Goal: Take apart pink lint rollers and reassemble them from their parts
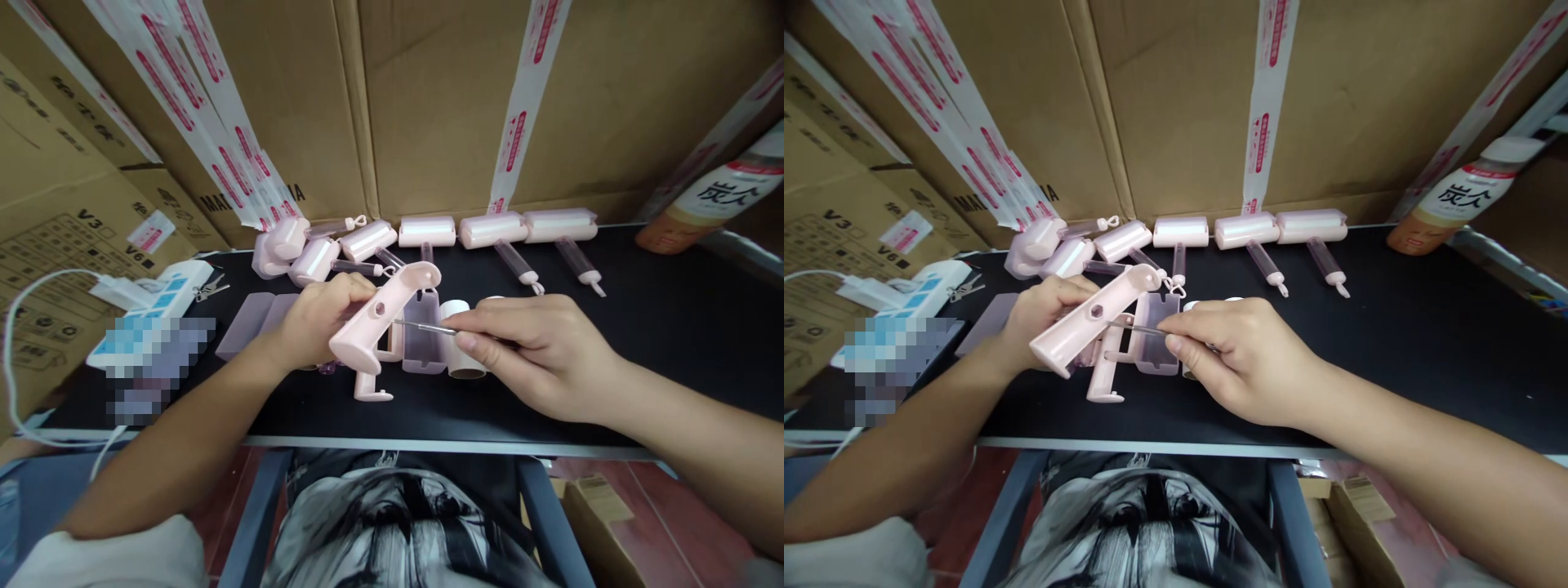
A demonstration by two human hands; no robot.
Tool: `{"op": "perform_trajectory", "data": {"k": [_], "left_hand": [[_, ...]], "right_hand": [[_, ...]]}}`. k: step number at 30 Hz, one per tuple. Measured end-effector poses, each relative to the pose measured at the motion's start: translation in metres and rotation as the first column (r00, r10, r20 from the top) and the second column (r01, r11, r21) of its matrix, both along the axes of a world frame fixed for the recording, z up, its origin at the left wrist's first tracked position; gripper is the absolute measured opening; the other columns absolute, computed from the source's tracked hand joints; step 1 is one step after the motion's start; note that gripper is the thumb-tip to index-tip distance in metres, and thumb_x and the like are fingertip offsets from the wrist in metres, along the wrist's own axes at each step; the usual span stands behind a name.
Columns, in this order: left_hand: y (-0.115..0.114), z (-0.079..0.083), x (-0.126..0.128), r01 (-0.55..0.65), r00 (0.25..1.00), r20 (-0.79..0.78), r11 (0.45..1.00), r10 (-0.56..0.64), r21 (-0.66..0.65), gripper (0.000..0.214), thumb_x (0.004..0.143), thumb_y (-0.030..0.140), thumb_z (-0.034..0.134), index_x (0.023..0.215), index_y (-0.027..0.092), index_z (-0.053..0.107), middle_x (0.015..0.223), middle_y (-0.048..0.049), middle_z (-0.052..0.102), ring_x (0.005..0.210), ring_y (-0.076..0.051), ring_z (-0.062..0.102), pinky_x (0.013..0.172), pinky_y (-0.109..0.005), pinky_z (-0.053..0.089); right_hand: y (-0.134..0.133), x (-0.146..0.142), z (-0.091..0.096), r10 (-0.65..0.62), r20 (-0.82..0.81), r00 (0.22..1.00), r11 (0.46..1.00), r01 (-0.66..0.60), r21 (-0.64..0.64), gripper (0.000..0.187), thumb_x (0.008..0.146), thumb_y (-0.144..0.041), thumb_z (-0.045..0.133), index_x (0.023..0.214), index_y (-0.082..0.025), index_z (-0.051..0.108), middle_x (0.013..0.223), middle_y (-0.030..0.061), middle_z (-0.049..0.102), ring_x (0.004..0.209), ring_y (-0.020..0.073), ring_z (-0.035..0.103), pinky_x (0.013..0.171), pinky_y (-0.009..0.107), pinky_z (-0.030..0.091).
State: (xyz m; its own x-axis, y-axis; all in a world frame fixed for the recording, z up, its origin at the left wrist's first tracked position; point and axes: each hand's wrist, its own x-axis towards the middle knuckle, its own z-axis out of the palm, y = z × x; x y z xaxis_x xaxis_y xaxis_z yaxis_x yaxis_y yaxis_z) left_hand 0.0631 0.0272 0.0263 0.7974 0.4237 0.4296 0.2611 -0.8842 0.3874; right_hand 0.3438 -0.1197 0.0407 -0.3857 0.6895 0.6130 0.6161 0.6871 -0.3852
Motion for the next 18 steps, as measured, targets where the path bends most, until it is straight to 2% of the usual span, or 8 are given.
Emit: {"op": "perform_trajectory", "data": {"k": [4, 8, 12, 15, 18], "left_hand": [[-0.004, -0.002, 0.006, 0.076, 0.984, 0.161, 0.996, -0.081, 0.038, 0.024, 0.096, 0.041, 0.075, 0.1, 0.02, 0.066, 0.095, -0.0062, 0.078, 0.08, -0.017, 0.073, 0.072, -0.03, 0.056], [-0.01, 0.003, 0.007, 0.144, 0.969, 0.196, 0.989, -0.149, 0.04, 0.032, 0.09, 0.041, 0.078, 0.105, 0.02, 0.059, 0.095, -0.0052, 0.073, 0.076, -0.018, 0.069, 0.068, -0.031, 0.052], [-0.012, 0.014, 0.003, 0.216, 0.973, 0.106, 0.973, -0.207, -0.086, 0.026, 0.101, 0.038, 0.055, 0.113, 0.017, 0.064, 0.099, -0.0086, 0.072, 0.081, -0.022, 0.067, 0.074, -0.037, 0.052], [-0.015, 0.017, 0.005, 0.216, 0.974, 0.096, 0.966, -0.204, -0.143, 0.041, 0.11, 0.045, 0.041, 0.101, 0.017, 0.069, 0.1, -0.011, 0.074, 0.089, -0.024, 0.068, 0.082, -0.039, 0.052], [-0.018, 0.016, 0.01, 0.174, 0.985, 0.038, 0.978, -0.17, -0.116, 0.057, 0.115, 0.054, 0.033, 0.088, 0.017, 0.067, 0.107, -0.0134, 0.075, 0.103, -0.026, 0.07, 0.095, -0.039, 0.053]], "right_hand": [[-0.001, 0.0, -0.002, -0.003, 0.0, 1.0, 1.0, 0.003, -0.012, 0.018, 0.104, -0.014, 0.061, 0.105, -0.017, 0.079, 0.071, -0.001, 0.071, 0.061, 0.0112, 0.066, 0.059, 0.022, 0.047], [-0.001, -0.001, -0.001, -0.008, -0.007, 1.0, 1.0, 0.008, -0.015, 0.018, 0.104, -0.015, 0.061, 0.104, -0.018, 0.079, 0.071, -0.0008, 0.071, 0.06, 0.012, 0.066, 0.058, 0.023, 0.047], [-0.002, 0.0, 0.001, -0.02, 0.021, 1.0, 1.0, 0.02, -0.018, 0.02, 0.103, -0.013, 0.059, 0.1, -0.017, 0.078, 0.07, -0.0006, 0.07, 0.06, 0.0121, 0.066, 0.058, 0.023, 0.046], [-0.002, 0.001, 0.002, -0.02, 0.064, 0.998, 0.999, 0.021, -0.028, 0.021, 0.103, -0.012, 0.059, 0.098, -0.016, 0.079, 0.07, -0.0002, 0.07, 0.06, 0.0121, 0.064, 0.058, 0.023, 0.046], [-0.002, 0.002, 0.002, -0.02, 0.104, 0.994, 1.0, 0.022, -0.017, 0.022, 0.103, -0.012, 0.058, 0.099, -0.015, 0.08, 0.071, 0.0009, 0.072, 0.06, 0.0128, 0.064, 0.058, 0.024, 0.047]]}}
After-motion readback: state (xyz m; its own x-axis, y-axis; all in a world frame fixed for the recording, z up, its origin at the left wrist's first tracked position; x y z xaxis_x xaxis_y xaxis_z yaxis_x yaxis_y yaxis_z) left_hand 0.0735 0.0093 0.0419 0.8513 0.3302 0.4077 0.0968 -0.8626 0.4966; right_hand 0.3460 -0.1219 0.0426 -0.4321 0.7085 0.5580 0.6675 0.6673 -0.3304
